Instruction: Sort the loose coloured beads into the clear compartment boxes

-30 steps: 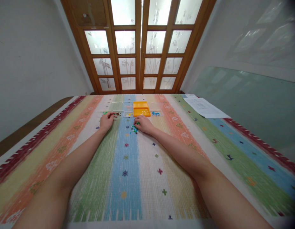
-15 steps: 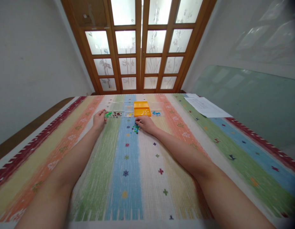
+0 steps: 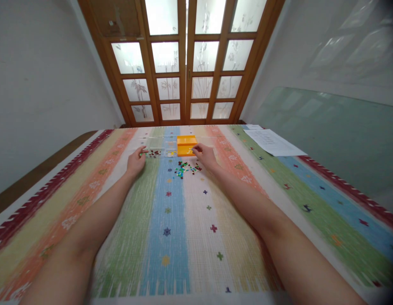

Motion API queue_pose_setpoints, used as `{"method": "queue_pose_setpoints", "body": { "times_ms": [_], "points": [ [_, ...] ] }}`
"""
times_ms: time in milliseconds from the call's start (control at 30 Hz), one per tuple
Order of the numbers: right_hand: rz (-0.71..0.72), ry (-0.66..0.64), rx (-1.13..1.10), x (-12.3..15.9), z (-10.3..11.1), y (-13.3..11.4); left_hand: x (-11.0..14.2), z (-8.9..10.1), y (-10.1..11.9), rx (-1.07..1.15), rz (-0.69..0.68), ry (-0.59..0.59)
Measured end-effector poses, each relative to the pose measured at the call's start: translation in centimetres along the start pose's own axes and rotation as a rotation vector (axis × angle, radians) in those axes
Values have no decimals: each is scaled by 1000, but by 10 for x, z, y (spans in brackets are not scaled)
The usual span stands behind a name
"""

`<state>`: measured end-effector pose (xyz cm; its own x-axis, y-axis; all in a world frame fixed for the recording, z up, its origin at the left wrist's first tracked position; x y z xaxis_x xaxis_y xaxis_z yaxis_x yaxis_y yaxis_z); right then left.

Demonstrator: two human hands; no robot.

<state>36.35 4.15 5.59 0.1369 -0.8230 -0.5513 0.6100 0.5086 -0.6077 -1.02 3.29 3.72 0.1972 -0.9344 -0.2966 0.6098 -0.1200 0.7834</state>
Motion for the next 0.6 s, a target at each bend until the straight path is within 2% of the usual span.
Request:
{"method": "queue_pose_setpoints", "body": {
  "times_ms": [100, 233, 433, 600],
  "points": [
    [-81, 95, 116, -7, 21, 22, 9, -8, 14, -175, -149, -60],
    [-195, 138, 240, -10, 39, 49, 24, -25, 28, -240, -270, -178],
    [-271, 115, 321, -7, 43, 67, 42, -43, 48, -293, -470, -299],
    [-259, 56, 335, -3, 39, 62, 57, -54, 65, -312, -563, -421]
  ]
}}
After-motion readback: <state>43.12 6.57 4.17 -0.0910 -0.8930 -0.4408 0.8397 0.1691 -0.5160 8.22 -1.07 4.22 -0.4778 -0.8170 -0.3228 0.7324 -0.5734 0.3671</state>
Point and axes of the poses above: each hand's wrist, its own x-axis away from the middle knuckle, its own z-axis out of the back of the hand, y = z × x, the point moved 5 cm from there along -x, towards the middle knuckle, and after that the axes turned 6 degrees about z, right-handed, at the moved point
